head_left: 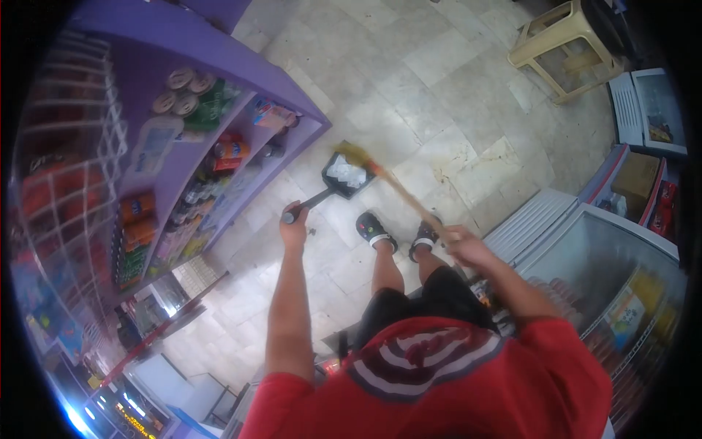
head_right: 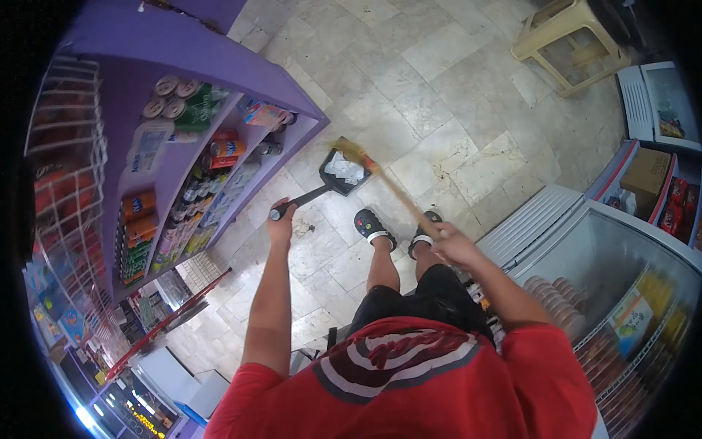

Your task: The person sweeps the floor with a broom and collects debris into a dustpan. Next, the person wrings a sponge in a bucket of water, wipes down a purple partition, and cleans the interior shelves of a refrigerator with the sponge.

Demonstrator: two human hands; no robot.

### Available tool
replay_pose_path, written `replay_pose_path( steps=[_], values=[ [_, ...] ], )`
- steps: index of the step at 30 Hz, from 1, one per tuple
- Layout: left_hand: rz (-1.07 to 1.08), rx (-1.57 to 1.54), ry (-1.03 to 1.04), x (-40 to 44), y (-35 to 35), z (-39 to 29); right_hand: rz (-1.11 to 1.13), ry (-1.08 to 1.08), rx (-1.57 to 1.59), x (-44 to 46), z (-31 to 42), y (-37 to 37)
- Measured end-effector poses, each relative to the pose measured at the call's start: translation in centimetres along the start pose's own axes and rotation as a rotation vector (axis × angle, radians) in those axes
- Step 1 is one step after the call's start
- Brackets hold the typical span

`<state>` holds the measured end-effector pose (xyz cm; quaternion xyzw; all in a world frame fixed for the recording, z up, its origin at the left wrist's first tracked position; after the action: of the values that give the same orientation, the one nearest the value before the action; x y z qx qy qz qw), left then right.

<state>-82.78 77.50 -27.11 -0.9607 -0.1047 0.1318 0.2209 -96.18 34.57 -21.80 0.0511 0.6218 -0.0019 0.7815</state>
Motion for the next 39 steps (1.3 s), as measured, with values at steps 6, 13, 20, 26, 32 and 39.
replay_pose_path(
  steps=[6, 13, 20, 26, 32, 39],
  values=[
    [-0.112, -0.089, 0.044, -6.9, -5.6, 1.6, -0.453, -0.118, -0.091, -7.5, 2.7, -18.8],
    [-0.27, -0.292, -0.196, -14.9, -20.3, 6.6, -0.487, -0.302, 0.312, 3.2, 3.4, -26.1],
    [-0.357, -0.309, -0.275, -14.0, -37.4, 17.5, -0.363, -0.347, -0.171, 19.0, -1.6, 2.7],
    [-0.173, -0.168, -0.21, -5.2, -47.4, 23.7, -0.399, -0.092, -0.566, 14.8, -8.6, 39.4],
    [0.005, 0.108, -0.068, 5.8, -49.7, 29.5, -0.135, -0.198, -0.259, 7.4, -15.1, 41.3],
    [0.209, 0.008, 0.037, 9.4, -45.2, 24.6, -0.648, -0.158, 0.182, -2.3, -14.3, 17.1]
  ],
)
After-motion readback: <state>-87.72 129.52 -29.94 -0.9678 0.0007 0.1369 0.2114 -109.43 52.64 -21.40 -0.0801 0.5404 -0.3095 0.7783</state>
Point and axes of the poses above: each hand's wrist, its own x-axis towards the middle knuckle, its own y-axis out of the palm, z = x × y, the point moved 6 cm from there along x, towards the middle knuckle, and after that the axes turned 11 degrees about y, right-handed, at the moved point
